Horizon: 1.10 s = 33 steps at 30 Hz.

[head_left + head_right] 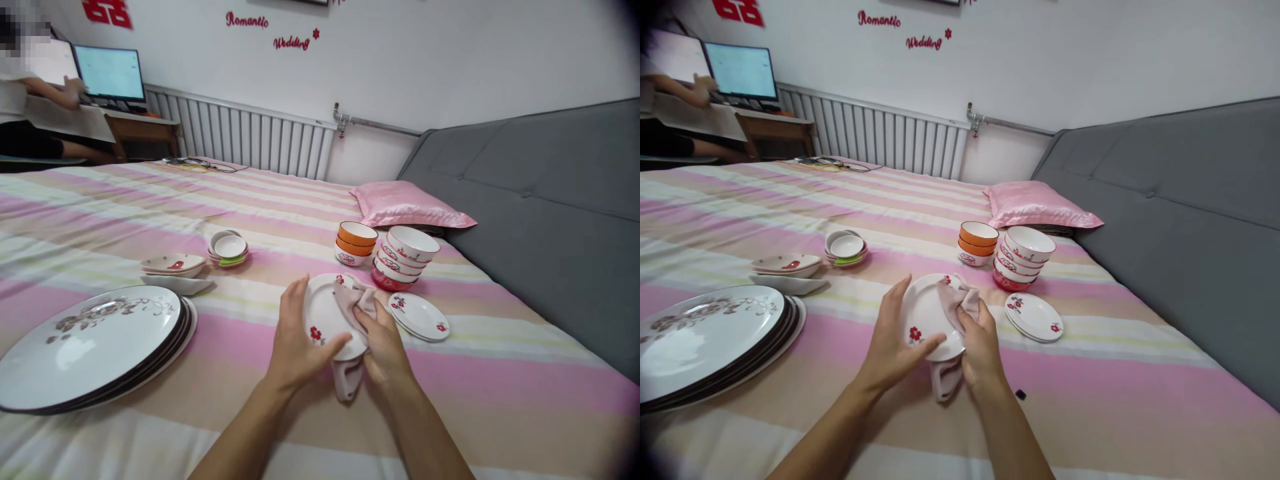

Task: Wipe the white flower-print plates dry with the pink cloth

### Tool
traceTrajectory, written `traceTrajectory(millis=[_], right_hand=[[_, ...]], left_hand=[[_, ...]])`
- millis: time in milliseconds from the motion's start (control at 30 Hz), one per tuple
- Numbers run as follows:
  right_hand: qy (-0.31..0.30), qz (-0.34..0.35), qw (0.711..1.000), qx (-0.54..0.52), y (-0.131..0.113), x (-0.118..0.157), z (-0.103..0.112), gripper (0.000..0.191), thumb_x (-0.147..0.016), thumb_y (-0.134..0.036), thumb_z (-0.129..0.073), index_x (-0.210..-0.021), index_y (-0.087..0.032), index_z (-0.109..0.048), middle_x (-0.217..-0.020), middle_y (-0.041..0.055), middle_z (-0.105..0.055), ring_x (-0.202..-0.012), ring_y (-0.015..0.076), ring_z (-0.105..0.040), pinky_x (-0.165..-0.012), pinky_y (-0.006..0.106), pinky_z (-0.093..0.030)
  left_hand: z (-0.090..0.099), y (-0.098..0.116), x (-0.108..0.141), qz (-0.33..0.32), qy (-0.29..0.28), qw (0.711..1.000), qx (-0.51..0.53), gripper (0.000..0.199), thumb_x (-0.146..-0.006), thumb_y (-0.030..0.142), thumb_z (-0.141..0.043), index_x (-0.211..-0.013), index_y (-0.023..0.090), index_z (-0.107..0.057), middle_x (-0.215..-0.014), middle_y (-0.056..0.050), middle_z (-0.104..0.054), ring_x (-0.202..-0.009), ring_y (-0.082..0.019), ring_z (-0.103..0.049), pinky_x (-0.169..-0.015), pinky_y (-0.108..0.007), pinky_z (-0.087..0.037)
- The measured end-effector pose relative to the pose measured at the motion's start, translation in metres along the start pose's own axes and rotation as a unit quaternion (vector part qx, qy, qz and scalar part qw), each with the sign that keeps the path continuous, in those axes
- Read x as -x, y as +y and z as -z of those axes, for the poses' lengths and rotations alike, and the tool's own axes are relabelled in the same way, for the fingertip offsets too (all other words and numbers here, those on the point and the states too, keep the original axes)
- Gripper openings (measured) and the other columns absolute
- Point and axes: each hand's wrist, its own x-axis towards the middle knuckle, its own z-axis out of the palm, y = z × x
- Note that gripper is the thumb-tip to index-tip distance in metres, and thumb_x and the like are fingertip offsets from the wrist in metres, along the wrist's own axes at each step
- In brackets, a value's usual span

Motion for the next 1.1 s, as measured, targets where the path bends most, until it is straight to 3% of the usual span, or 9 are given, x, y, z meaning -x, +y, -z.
traceTrajectory(millis=[100, 167, 233, 333, 467, 833, 1100], right_hand=[[-0.014, 0.013, 0.999, -0.041, -0.001, -0.004, 0.003, 0.052, -0.069, -0.024, -0.067, -0.118, -0.021, -0.05, -0.102, 0.0062, -0.067, -0.092, 0.021, -0.064, -0.081, 0.036, -0.051], [-0.032, 0.023, 0.998, -0.044, -0.001, -0.003, 0.003, 0.053, -0.071, -0.025, -0.066, -0.12, -0.022, -0.048, -0.104, 0.0064, -0.066, -0.094, 0.0213, -0.064, -0.082, 0.038, -0.051], [-0.041, 0.033, 0.998, -0.029, 0.0, -0.002, 0.002, 0.049, -0.073, -0.026, -0.064, -0.119, -0.022, -0.049, -0.109, 0.0065, -0.065, -0.097, 0.0211, -0.062, -0.086, 0.039, -0.049], [-0.042, 0.062, 0.997, 0.011, 0.002, 0.0, 0.001, 0.043, -0.075, -0.027, -0.062, -0.116, -0.021, -0.05, -0.112, 0.0063, -0.063, -0.101, 0.0203, -0.06, -0.09, 0.039, -0.046], [-0.046, 0.091, 0.993, 0.055, 0.003, 0.0, 0.001, 0.04, -0.077, -0.029, -0.059, -0.116, -0.021, -0.05, -0.11, 0.0062, -0.063, -0.1, 0.0197, -0.059, -0.088, 0.038, -0.046], [-0.04, 0.133, 0.979, 0.151, -0.008, 0.001, 0.004, 0.031, -0.079, -0.029, -0.056, -0.108, -0.02, -0.053, -0.105, 0.0047, -0.064, -0.095, 0.0187, -0.059, -0.083, 0.034, -0.046], [-0.133, 0.131, 0.959, 0.214, -0.02, -0.003, 0.015, 0.031, -0.079, -0.035, -0.057, -0.105, -0.019, -0.055, -0.101, 0.0051, -0.064, -0.094, 0.0197, -0.059, -0.081, 0.032, -0.047]], left_hand=[[-0.002, -0.001, -0.002, 0.198, -0.032, 0.967, 0.155, 0.058, -0.07, 0.051, -0.061, -0.112, 0.012, -0.053, -0.098, -0.012, -0.061, -0.084, -0.023, -0.059, -0.07, -0.034, -0.047], [-0.004, -0.001, -0.002, 0.261, -0.07, 0.939, 0.214, 0.044, -0.075, 0.053, -0.053, -0.085, 0.01, -0.059, -0.07, -0.006, -0.06, -0.061, -0.017, -0.056, -0.056, -0.027, -0.043], [-0.005, 0.0, -0.002, 0.251, -0.055, 0.942, 0.215, 0.041, -0.077, 0.053, -0.052, -0.074, 0.012, -0.056, -0.061, -0.002, -0.056, -0.057, -0.014, -0.052, -0.053, -0.025, -0.04], [-0.006, 0.0, -0.003, 0.211, -0.009, 0.96, 0.185, 0.036, -0.08, 0.047, -0.051, -0.088, 0.013, -0.056, -0.074, -0.003, -0.06, -0.066, -0.015, -0.054, -0.058, -0.025, -0.042], [-0.004, -0.001, -0.005, 0.184, 0.001, 0.973, 0.137, 0.034, -0.083, 0.043, -0.048, -0.1, 0.014, -0.052, -0.086, -0.005, -0.06, -0.075, -0.017, -0.055, -0.064, -0.028, -0.044], [0.004, 0.003, -0.006, 0.134, -0.049, 0.976, 0.163, 0.027, -0.083, 0.039, -0.049, -0.098, 0.016, -0.051, -0.075, 0.0, -0.054, -0.062, -0.014, -0.051, -0.056, -0.025, -0.042], [0.015, 0.001, -0.009, 0.134, -0.146, 0.961, 0.191, 0.03, -0.081, 0.041, -0.051, -0.099, 0.017, -0.052, -0.082, -0.003, -0.057, -0.069, -0.016, -0.054, -0.06, -0.025, -0.043]])
